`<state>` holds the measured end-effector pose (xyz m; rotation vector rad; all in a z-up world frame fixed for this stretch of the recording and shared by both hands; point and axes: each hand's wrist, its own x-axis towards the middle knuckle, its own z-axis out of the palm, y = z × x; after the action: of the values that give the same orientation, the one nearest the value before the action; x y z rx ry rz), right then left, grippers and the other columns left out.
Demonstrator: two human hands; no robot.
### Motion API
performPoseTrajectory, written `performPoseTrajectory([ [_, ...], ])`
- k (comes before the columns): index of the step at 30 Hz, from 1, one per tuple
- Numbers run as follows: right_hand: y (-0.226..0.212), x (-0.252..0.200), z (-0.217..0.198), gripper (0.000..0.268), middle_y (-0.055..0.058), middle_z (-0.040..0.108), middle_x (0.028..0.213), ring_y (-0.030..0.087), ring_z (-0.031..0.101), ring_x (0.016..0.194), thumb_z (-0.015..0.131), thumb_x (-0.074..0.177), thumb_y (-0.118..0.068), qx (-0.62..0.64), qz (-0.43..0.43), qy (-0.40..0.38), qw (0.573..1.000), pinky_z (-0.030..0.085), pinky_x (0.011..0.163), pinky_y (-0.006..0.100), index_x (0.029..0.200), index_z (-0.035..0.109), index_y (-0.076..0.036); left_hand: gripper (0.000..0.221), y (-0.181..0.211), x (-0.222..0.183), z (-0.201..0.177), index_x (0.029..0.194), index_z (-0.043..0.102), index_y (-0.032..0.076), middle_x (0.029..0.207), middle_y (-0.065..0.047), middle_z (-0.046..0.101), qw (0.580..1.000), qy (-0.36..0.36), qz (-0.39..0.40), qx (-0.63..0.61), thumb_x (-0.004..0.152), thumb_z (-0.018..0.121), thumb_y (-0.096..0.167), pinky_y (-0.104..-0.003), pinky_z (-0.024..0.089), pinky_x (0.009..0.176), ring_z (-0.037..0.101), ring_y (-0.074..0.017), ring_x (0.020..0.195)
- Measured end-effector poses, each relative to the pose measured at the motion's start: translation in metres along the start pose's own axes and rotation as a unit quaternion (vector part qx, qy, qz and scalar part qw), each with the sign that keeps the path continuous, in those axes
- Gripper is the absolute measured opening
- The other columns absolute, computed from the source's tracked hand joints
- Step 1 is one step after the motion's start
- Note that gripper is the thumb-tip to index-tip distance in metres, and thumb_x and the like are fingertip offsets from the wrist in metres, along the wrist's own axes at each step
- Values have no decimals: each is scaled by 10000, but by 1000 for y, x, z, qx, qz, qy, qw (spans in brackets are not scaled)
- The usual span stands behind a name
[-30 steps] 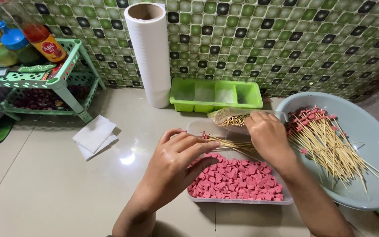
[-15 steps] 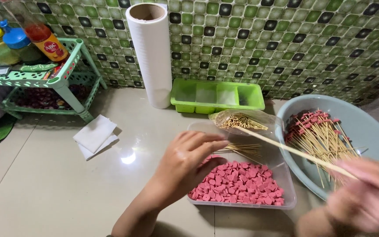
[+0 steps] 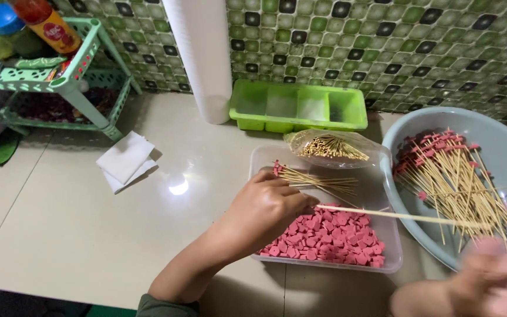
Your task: Skewering small pink food cubes onto wooden sticks and placing the finished skewers into a large bowl.
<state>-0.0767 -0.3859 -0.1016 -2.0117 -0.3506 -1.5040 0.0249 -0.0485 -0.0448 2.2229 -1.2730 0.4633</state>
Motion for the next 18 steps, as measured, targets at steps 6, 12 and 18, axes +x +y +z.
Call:
performPoseTrajectory([
  [6,-70,48,47,473,-9,725,1068,148,655,849,706,778,-153,-122,-56,-446,885,468,895,427,1249,669,-148,103,1,0,14,915,736,67,743,-51,739,999,-40,17,-2,907,670,145,-364,451,843,698,-195,716],
  [12,-54,50,27,484,4,727,854,129,660,642,714,755,-35,-181,7,-477,860,586,645,295,1226,690,-143,300,-14,-5,38,1225,657,26,834,-116,757,989,-132,-58,35,950,632,140,-530,465,980,719,-277,785],
  [18,-59,56,20,494,-1,671,797,185,634,618,707,741,-47,-199,41,-462,863,531,643,379,1223,698,-156,239,-25,-10,117,776,685,4,649,-121,620,911,-384,-100,110,919,498,-38,-349,559,471,572,-194,503],
])
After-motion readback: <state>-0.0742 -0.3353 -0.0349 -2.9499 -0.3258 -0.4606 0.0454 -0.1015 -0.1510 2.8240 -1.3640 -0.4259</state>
